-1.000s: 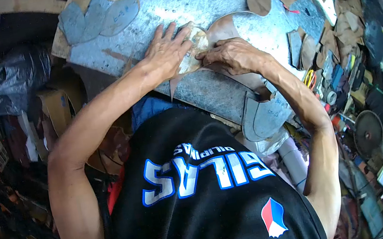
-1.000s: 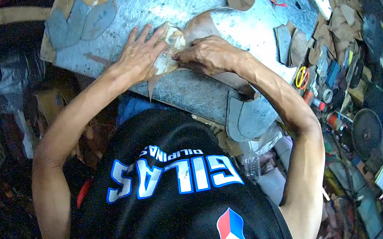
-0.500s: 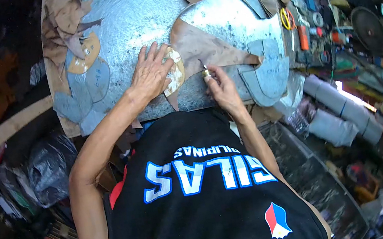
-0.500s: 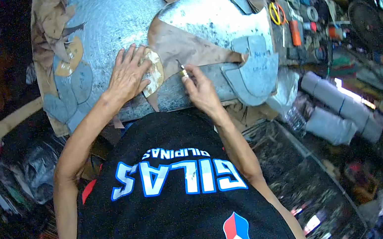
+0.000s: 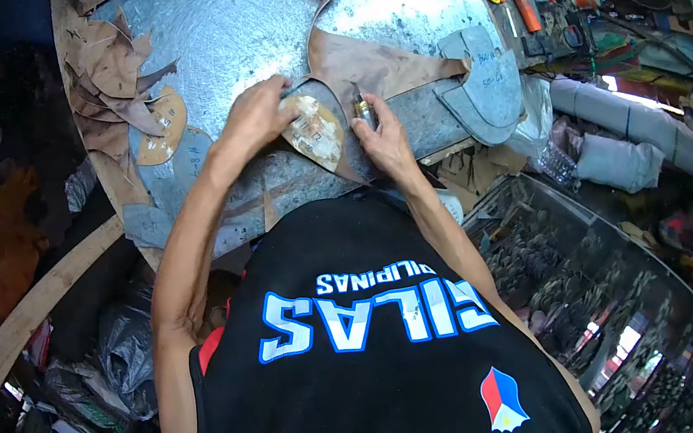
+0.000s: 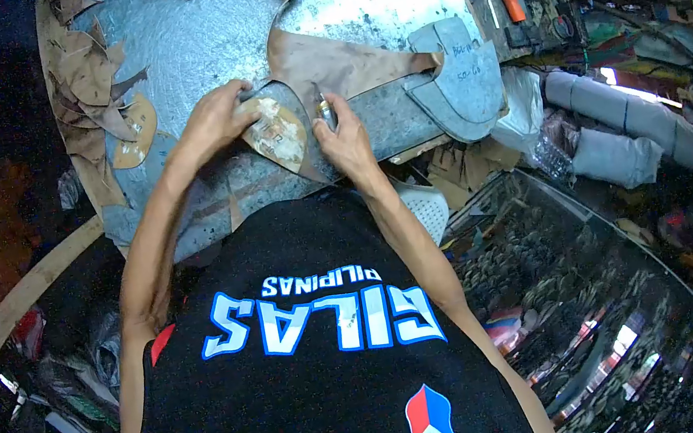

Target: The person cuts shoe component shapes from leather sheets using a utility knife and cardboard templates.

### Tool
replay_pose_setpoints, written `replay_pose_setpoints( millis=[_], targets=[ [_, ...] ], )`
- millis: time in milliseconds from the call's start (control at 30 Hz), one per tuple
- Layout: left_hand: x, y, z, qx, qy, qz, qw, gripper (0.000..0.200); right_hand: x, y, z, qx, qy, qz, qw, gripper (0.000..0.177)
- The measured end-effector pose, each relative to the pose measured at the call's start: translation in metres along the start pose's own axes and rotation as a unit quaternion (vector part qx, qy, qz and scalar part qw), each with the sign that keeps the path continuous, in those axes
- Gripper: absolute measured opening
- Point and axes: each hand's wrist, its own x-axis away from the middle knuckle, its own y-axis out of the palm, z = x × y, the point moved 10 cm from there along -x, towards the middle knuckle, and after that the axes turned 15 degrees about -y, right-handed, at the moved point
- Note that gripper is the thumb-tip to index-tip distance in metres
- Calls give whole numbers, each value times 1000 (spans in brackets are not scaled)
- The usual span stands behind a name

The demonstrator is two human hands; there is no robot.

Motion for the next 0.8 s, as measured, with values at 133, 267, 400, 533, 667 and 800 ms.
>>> replay_pose_setpoints(
  millis=[133,267,400,533,667,800],
  targets=[
    [23,-2,-39,201,-54,-169,963,35,-1,2,18,-22,50,-6,998,46],
    [47,-10,-63,363,-55,-176,913,24,4,11,12,-115,79,-60,988,35],
    [59,-7,-74,439,-54,-196,875,26,14,20,-61,-128,-36,-147,980,32],
    [63,-5,-83,472,-62,-201,856,28,22,32,-41,-267,42,-148,951,33],
    [67,0,-83,492,-58,-214,842,28,25,32,-32,-230,29,-166,958,24],
    [65,7,-82,497,-64,-215,838,29,29,24,-29,-224,20,-153,962,19]
  ],
)
